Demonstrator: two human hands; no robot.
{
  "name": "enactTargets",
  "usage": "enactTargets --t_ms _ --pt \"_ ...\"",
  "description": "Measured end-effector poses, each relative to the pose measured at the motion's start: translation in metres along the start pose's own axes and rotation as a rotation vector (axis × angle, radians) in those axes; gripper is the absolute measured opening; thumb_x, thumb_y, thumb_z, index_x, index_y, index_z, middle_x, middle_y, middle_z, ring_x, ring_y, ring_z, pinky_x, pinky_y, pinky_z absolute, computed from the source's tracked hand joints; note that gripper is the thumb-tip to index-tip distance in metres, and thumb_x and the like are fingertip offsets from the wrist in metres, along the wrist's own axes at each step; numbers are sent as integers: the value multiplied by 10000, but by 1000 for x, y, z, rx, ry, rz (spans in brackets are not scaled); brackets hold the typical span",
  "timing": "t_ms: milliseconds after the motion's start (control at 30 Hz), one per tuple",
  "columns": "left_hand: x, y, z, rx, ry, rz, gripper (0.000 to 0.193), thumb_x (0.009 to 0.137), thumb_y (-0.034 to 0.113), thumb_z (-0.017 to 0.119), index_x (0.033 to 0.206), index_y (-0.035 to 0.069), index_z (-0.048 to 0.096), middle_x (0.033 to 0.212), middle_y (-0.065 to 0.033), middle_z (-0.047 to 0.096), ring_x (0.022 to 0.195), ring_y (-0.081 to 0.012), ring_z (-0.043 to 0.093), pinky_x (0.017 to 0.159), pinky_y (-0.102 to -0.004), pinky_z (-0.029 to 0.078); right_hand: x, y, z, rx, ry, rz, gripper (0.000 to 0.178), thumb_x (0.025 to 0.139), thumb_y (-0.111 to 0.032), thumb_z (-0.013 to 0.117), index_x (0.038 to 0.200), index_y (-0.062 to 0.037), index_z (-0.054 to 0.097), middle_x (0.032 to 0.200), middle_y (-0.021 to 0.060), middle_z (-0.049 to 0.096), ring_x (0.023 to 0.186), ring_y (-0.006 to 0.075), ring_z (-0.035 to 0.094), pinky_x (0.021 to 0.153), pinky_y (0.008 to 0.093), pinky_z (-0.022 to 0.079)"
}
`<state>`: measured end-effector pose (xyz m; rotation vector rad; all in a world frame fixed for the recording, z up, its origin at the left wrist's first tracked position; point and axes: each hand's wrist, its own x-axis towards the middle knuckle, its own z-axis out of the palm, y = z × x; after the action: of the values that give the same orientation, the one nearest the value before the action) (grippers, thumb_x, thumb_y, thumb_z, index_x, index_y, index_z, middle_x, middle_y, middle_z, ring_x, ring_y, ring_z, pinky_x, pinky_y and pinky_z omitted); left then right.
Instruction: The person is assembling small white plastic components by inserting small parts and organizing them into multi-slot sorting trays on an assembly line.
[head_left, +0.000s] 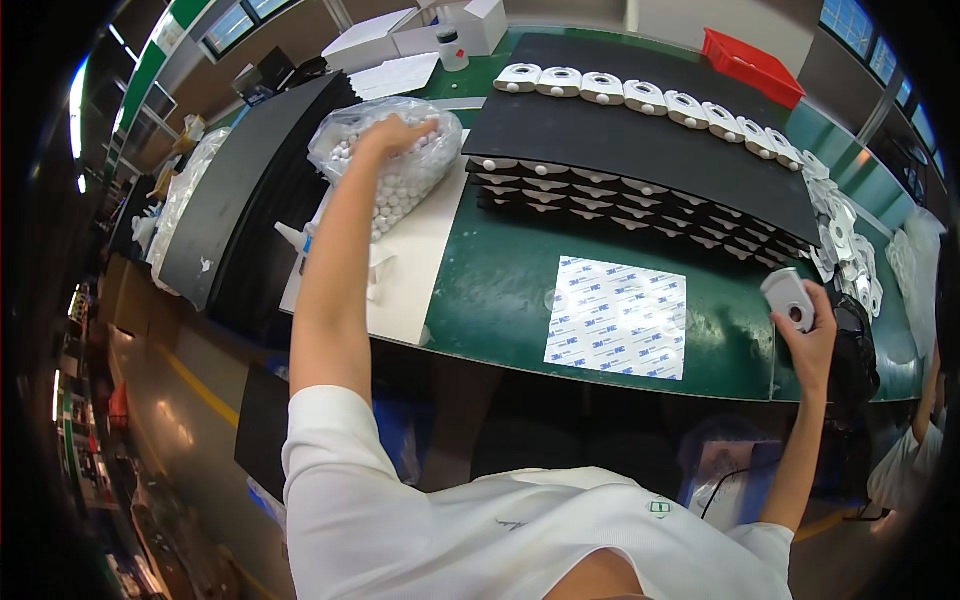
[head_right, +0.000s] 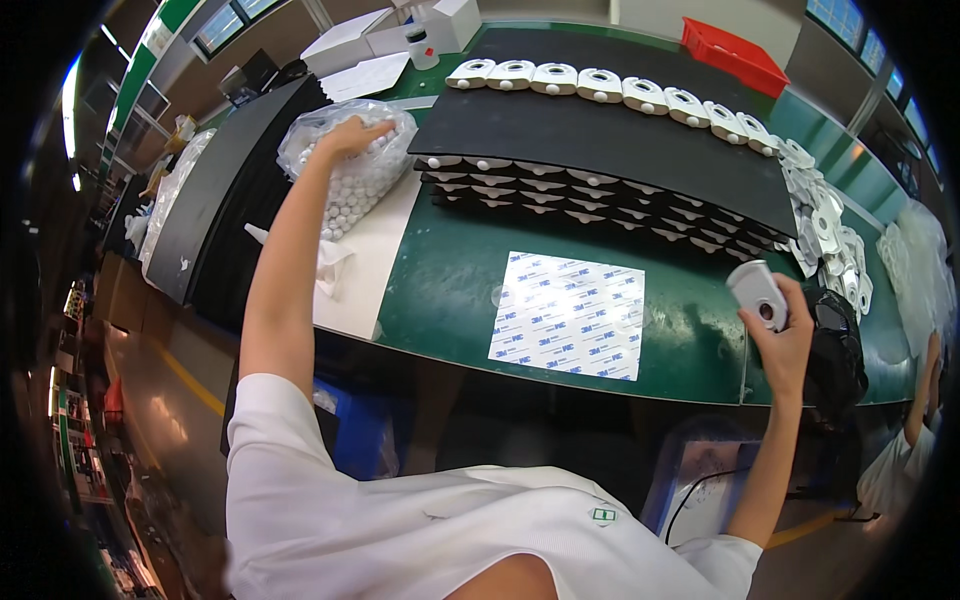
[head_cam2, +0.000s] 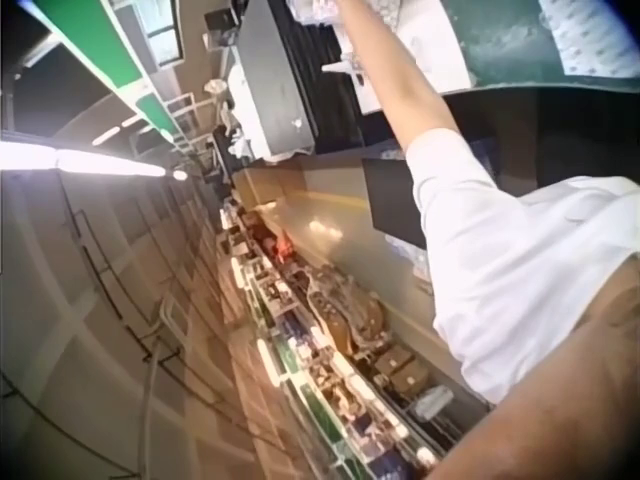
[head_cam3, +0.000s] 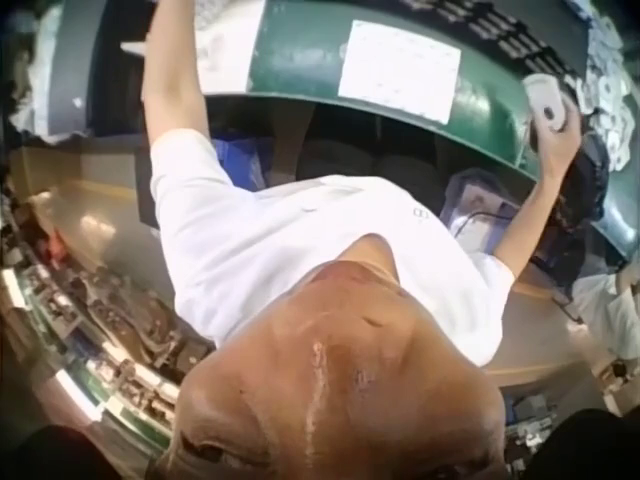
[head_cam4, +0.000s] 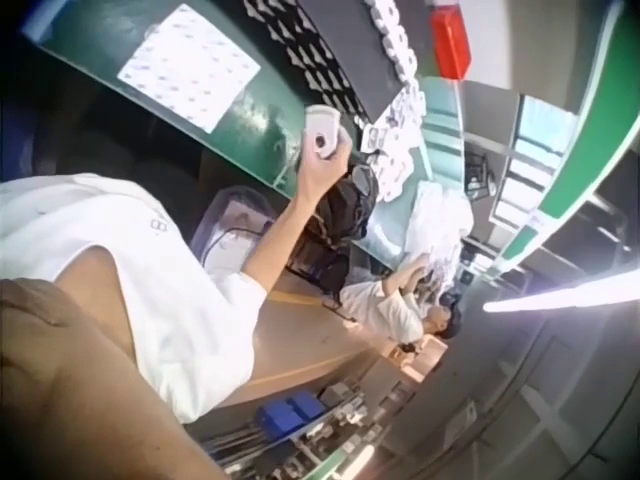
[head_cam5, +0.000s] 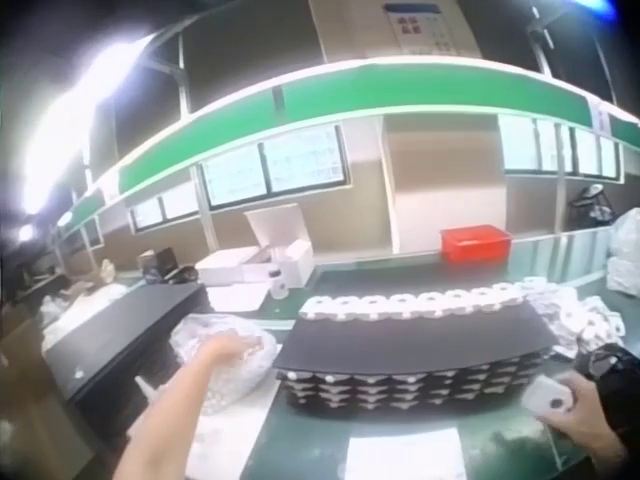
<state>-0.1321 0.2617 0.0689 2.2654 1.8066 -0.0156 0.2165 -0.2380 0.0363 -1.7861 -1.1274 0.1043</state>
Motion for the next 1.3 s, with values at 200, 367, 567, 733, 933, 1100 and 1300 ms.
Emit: enactTargets --t_ms 200,367,567,733,933,1100,1300 --pt "-3 33 32 288 95 23 709 790 480 496 1341 63 341 1425 -143 251 1276 -347 304 968 -598 272 -9 39 44 144 7 40 210 761 -15 654 952 -11 566 802 -24 544 682 22 472 572 161 371" --pt "-48 17 14 266 131 69 614 807 398 478 1309 59 376 1350 -174 356 1218 -365 375 974 -534 311 -9 32 57 265 121 147 148 835 -95 612 956 -15 582 795 -31 555 642 13 452 532 161 331" --pt "6 -52 9 351 178 77 545 779 323 532 1244 55 439 1122 -208 565 1019 -367 548 891 -426 413 -12 36 57 281 120 134 151 857 -114 591 981 -27 585 757 -54 532 609 5 414 510 162 291" --pt "33 -67 -10 -23 100 66 400 769 218 577 1133 56 542 1059 -179 598 823 -291 625 651 -376 505 -12 37 53 278 70 174 177 851 -86 594 999 8 566 887 10 583 787 59 528 692 186 409" --pt "19 -70 -36 -1010 128 -127 283 878 312 541 1016 65 546 798 -83 567 568 -140 531 377 -222 332 -12 38 52 278 83 188 198 838 -82 610 1000 22 563 841 4 588 720 45 515 631 172 391" --pt "19 -68 -43 -1972 192 -472 232 885 140 519 1064 25 425 789 -155 537 576 -163 529 387 -157 332 -12 33 54 290 102 207 198 825 -68 621 992 23 564 818 1 583 682 35 493 582 165 364" --pt "-39 -29 -44 -2294 38 -143 278 908 247 380 1000 -3 458 764 -108 491 664 -199 515 378 -212 300 -12 42 54 298 98 161 185 841 -69 598 1001 17 566 806 -15 564 658 31 467 559 177 345"
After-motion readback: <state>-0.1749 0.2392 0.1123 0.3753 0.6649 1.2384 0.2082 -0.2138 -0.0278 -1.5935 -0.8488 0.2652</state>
